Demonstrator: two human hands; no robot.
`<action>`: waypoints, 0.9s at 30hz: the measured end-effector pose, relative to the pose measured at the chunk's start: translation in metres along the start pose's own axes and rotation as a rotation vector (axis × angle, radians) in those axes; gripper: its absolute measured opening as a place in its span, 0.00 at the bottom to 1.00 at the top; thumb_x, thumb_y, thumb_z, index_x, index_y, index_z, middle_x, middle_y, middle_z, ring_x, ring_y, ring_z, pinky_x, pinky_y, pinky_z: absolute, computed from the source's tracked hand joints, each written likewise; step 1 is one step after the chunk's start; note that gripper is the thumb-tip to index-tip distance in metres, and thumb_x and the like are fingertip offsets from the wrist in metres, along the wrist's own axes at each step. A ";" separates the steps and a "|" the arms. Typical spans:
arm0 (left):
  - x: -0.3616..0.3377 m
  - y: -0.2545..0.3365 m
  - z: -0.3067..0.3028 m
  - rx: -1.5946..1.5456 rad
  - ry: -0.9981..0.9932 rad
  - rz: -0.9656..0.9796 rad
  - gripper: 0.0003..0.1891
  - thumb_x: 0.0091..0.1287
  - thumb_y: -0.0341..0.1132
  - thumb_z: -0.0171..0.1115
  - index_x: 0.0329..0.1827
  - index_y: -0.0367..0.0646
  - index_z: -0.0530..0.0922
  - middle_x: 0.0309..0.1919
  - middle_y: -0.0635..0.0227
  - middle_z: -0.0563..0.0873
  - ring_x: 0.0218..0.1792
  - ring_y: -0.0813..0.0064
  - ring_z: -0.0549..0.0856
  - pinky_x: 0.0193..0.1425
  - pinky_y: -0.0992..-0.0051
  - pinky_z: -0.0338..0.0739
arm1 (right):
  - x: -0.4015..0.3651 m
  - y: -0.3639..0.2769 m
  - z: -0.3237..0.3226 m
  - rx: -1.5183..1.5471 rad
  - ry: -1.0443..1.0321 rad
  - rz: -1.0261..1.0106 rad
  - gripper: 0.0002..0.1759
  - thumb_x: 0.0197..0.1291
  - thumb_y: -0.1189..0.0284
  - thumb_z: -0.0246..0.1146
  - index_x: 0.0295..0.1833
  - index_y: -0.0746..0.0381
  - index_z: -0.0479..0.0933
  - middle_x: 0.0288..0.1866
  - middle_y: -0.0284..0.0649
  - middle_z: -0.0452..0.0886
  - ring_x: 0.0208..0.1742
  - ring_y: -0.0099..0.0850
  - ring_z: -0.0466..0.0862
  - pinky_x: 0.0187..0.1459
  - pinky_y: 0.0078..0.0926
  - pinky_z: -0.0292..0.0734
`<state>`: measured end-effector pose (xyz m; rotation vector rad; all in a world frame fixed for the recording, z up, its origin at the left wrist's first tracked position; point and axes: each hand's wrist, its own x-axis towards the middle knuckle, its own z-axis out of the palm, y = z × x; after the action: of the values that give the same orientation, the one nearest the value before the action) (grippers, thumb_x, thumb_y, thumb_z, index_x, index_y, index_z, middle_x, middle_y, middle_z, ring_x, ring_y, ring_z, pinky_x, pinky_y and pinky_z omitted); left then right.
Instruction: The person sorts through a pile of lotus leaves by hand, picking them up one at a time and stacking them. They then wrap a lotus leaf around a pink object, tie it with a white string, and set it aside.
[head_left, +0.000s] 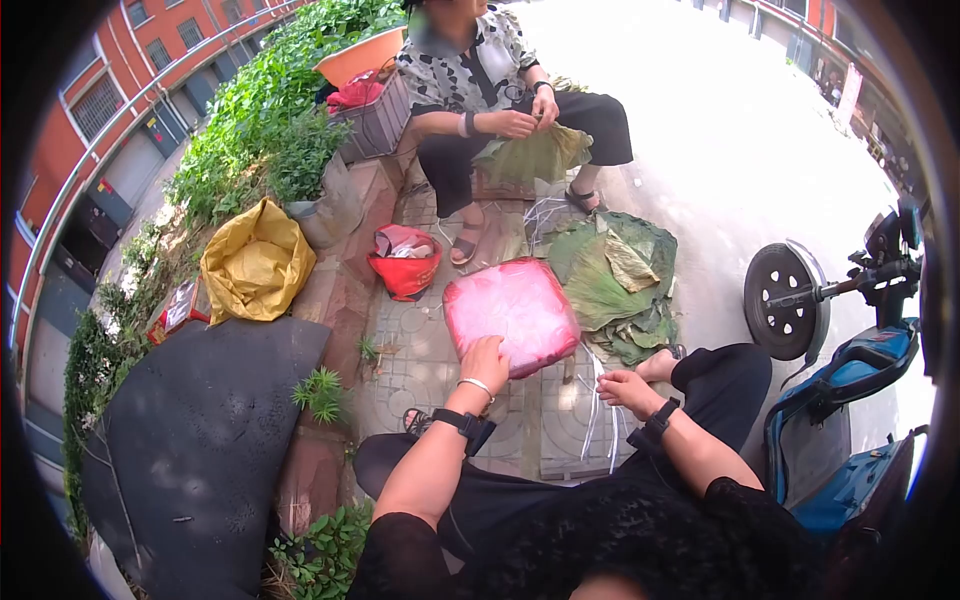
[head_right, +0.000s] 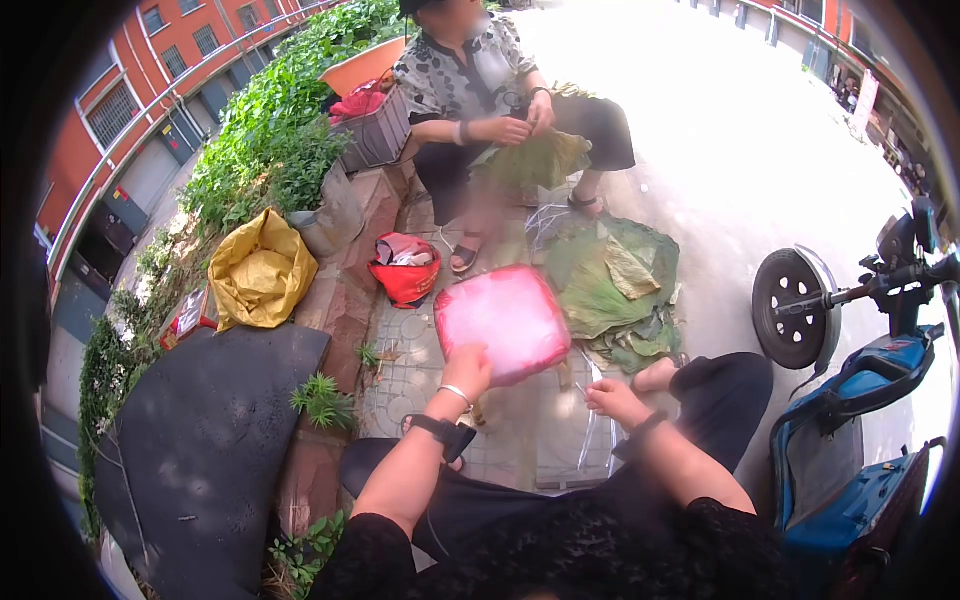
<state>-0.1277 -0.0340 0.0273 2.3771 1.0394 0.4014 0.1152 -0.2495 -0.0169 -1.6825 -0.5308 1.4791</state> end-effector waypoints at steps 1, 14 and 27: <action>-0.001 0.000 0.006 0.040 -0.045 -0.005 0.22 0.57 0.34 0.66 0.54 0.36 0.77 0.51 0.49 0.82 0.53 0.51 0.80 0.60 0.60 0.74 | -0.004 0.005 -0.005 0.006 -0.010 0.003 0.17 0.70 0.67 0.58 0.59 0.64 0.73 0.47 0.36 0.81 0.45 0.24 0.82 0.47 0.21 0.78; -0.009 -0.013 0.048 0.218 -0.277 -0.171 0.43 0.54 0.39 0.70 0.73 0.42 0.60 0.73 0.53 0.63 0.74 0.55 0.61 0.74 0.60 0.64 | 0.015 0.057 -0.003 -0.203 -0.174 -0.150 0.14 0.66 0.65 0.62 0.51 0.61 0.77 0.41 0.31 0.83 0.39 0.19 0.80 0.39 0.18 0.74; -0.050 0.050 0.098 0.455 -0.126 -0.386 0.51 0.55 0.40 0.72 0.78 0.46 0.49 0.77 0.55 0.51 0.77 0.55 0.53 0.73 0.54 0.62 | -0.022 0.044 0.004 -0.575 -0.122 -0.432 0.19 0.61 0.61 0.60 0.50 0.63 0.81 0.48 0.50 0.84 0.52 0.46 0.82 0.54 0.38 0.76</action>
<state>-0.0866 -0.1328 -0.0283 2.4504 1.6230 -0.1404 0.0979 -0.2902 -0.0378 -1.7443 -1.3961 1.1723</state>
